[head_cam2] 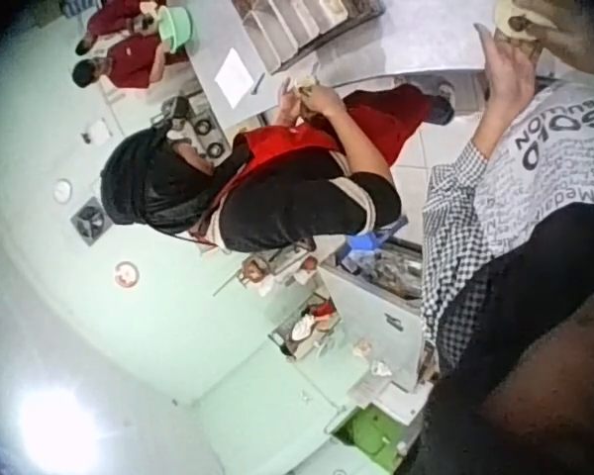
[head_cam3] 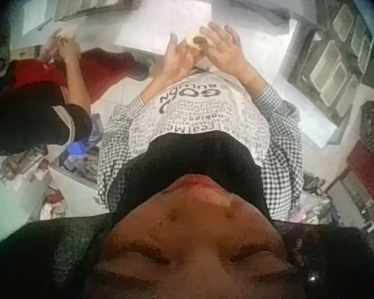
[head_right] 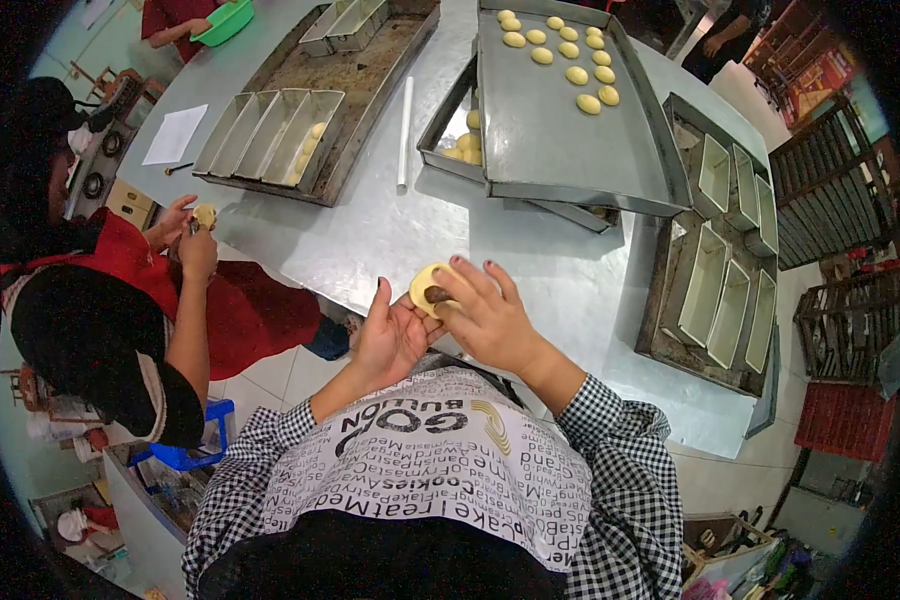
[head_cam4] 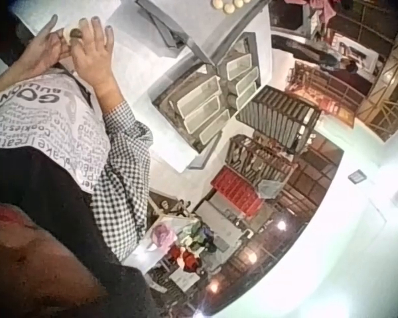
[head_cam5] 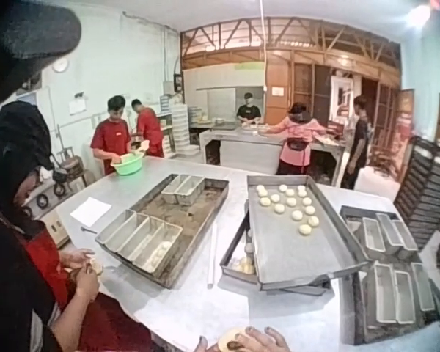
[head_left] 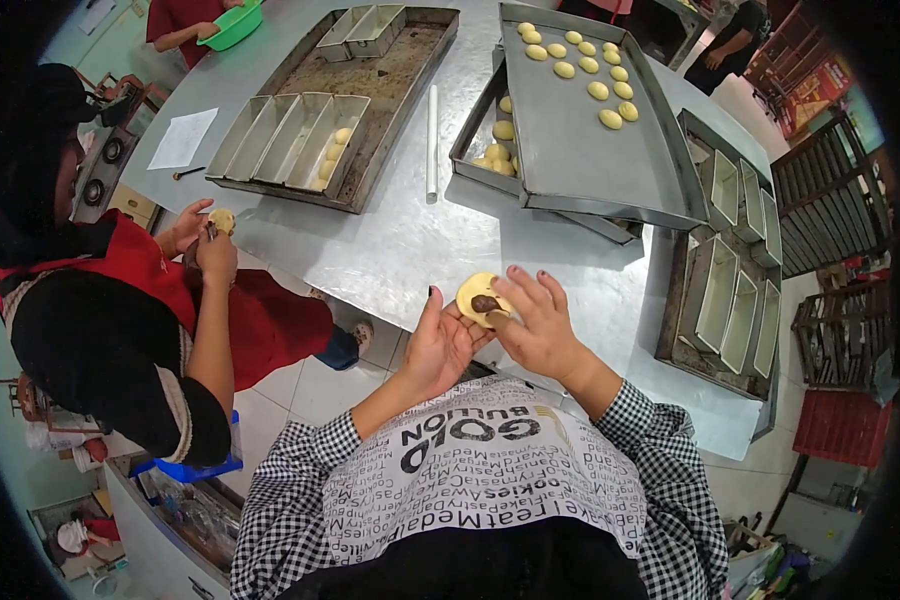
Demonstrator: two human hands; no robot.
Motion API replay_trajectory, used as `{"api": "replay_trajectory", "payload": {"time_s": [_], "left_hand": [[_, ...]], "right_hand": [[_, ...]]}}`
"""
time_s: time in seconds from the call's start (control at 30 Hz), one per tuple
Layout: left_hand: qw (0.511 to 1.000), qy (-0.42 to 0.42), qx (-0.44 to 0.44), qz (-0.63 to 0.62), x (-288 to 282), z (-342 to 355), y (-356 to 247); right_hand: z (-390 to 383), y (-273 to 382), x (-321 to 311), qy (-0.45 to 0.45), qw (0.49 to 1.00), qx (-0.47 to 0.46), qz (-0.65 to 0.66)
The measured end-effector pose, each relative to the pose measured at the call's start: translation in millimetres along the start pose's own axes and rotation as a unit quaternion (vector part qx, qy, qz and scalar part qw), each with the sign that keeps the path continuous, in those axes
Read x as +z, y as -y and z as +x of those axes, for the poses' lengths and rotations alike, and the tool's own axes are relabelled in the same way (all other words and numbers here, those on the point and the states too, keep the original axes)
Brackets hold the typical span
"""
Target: Filling small dough portions with chocolate and arranging them into loaf pans in a bakery.
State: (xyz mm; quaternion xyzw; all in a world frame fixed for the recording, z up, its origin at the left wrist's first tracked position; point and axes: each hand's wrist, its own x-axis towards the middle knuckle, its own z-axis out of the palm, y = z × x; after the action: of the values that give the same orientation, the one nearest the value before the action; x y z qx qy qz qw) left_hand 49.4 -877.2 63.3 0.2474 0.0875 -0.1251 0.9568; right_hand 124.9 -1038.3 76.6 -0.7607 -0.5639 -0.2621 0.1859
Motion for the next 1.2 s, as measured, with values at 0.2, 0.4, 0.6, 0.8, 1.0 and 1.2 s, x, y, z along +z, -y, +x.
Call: {"api": "replay_trajectory", "payload": {"time_s": [0.2, 0.4, 0.6, 0.8, 1.0, 1.2], "left_hand": [[0.995, 0.005, 0.064, 0.078, -10, -2, 6], [0.995, 0.023, 0.073, 0.066, -11, -6, 7], [0.980, -0.024, 0.087, 0.176, -5, -8, 10], [0.991, -0.044, 0.063, 0.109, 5, -11, -10], [0.998, 0.003, -0.039, 0.040, 5, -12, -17], [0.992, 0.005, -0.085, 0.093, 3, -12, -12]], "right_hand": [[27, -10, -5, -0.026, 0.946, 0.226, 0.232], [22, -15, 3, 0.029, 0.939, 0.214, 0.267], [25, -6, -8, 0.066, 0.992, 0.077, 0.080], [6, -6, -15, -0.034, 0.961, 0.145, 0.232], [-6, -10, -12, -0.039, 0.974, 0.102, 0.199], [-3, -10, -18, -0.028, 0.988, 0.025, 0.150]]}}
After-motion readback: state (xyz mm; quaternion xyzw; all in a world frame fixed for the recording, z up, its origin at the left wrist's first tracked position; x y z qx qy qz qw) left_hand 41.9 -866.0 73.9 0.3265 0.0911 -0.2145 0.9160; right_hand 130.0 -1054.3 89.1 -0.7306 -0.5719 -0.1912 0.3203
